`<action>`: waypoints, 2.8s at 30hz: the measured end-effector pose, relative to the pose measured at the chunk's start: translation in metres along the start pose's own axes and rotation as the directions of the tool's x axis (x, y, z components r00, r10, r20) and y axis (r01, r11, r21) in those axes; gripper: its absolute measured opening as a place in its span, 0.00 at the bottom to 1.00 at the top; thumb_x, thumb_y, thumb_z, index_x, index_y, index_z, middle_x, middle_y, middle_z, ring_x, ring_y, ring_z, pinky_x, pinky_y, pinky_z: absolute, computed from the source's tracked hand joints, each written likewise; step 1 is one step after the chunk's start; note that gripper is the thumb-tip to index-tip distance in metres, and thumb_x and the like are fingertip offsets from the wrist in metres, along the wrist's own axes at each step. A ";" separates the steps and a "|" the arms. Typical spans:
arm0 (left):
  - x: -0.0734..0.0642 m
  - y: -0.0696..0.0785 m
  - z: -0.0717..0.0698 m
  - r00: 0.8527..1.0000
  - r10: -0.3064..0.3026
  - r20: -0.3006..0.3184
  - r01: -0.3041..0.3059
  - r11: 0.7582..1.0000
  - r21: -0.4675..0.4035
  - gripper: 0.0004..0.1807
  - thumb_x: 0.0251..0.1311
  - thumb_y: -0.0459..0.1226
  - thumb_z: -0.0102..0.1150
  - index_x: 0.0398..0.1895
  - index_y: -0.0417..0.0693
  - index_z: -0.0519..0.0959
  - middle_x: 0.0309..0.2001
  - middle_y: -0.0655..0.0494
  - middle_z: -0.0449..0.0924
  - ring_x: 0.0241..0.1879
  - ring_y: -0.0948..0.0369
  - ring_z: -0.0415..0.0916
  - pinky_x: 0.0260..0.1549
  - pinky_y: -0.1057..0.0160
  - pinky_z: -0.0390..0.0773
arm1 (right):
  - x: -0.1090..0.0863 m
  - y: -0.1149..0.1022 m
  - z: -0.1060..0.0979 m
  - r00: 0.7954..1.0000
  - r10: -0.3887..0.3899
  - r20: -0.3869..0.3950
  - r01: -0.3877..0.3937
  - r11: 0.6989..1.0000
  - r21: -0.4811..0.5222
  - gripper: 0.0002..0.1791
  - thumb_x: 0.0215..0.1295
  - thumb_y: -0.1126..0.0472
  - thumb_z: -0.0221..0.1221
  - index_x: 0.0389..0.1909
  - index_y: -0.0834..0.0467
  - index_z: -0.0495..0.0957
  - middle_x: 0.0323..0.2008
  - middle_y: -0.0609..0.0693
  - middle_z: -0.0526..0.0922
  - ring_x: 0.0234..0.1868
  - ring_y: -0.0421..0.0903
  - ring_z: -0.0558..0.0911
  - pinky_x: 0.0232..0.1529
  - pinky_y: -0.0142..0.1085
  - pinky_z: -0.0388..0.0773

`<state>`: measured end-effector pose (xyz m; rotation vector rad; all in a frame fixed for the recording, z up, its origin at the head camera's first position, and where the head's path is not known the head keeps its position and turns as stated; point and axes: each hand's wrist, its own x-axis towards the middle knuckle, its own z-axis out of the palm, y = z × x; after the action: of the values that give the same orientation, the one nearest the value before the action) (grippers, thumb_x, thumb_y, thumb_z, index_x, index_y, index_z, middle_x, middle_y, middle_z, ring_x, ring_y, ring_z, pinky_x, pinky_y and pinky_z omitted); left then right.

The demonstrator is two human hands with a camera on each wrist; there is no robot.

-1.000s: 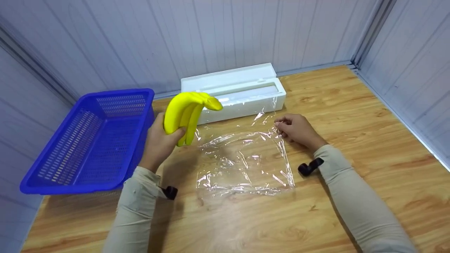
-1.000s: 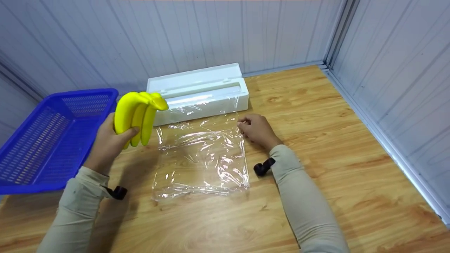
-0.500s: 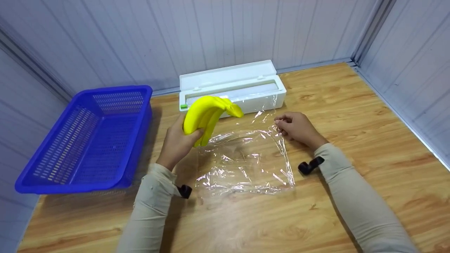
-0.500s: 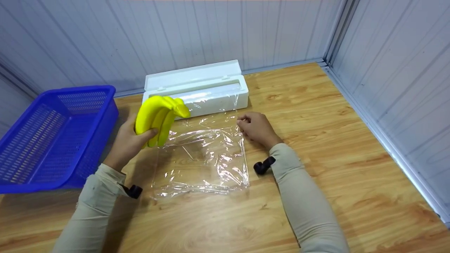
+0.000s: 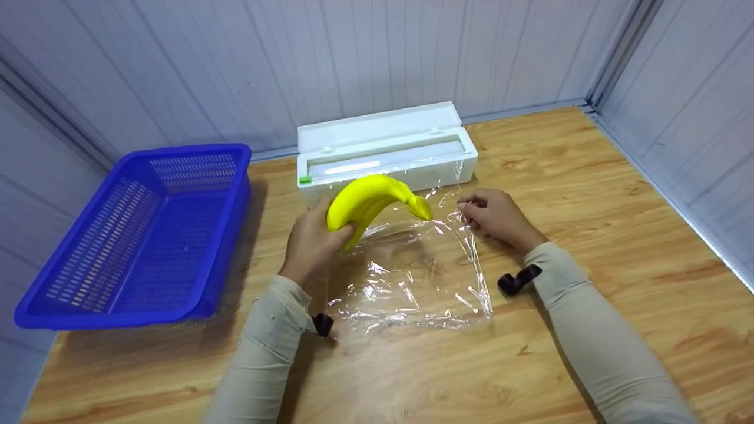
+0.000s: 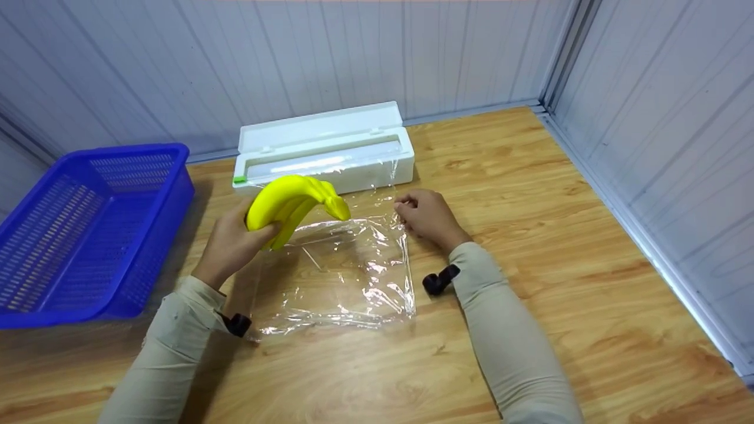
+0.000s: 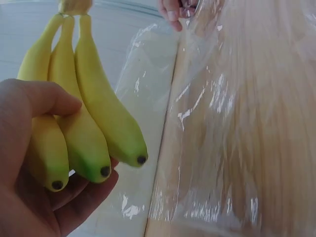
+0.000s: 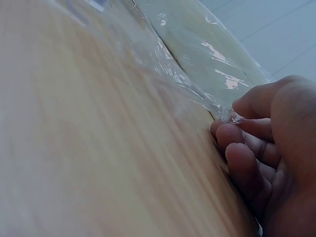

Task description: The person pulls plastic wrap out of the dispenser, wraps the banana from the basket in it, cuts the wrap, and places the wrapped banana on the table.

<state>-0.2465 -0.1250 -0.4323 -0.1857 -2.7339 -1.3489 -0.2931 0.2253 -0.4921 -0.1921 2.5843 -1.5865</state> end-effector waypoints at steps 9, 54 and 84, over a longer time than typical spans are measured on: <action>0.003 0.010 0.014 1.000 0.001 -0.002 -0.001 0.994 0.112 0.18 0.55 0.40 0.68 0.49 0.48 0.78 0.35 0.53 0.79 0.33 0.54 0.73 0.32 0.56 0.71 | -0.001 0.001 -0.001 1.000 0.022 0.012 -0.022 1.000 0.017 0.14 0.73 0.57 0.58 0.48 0.64 0.82 0.32 0.56 0.83 0.26 0.44 0.80 0.20 0.33 0.78; -0.001 0.009 0.040 1.000 0.004 0.019 -0.010 0.945 0.327 0.22 0.56 0.43 0.66 0.56 0.54 0.79 0.34 0.57 0.79 0.31 0.56 0.73 0.29 0.54 0.71 | -0.002 -0.003 -0.001 1.000 0.019 -0.001 -0.019 0.999 -0.029 0.14 0.73 0.57 0.58 0.50 0.62 0.82 0.34 0.55 0.83 0.28 0.44 0.81 0.23 0.34 0.80; -0.013 0.016 0.056 0.995 0.104 -0.003 -0.093 0.901 0.423 0.23 0.57 0.43 0.64 0.58 0.53 0.78 0.40 0.54 0.82 0.35 0.55 0.78 0.32 0.50 0.77 | -0.014 -0.003 -0.001 1.000 -0.014 0.013 0.014 1.000 0.011 0.14 0.73 0.60 0.58 0.52 0.64 0.80 0.35 0.59 0.84 0.29 0.45 0.82 0.26 0.33 0.80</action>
<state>-0.2327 -0.0716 -0.4556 -0.2661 -2.8665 -0.6999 -0.2788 0.2270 -0.4886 -0.2195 2.5692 -1.5983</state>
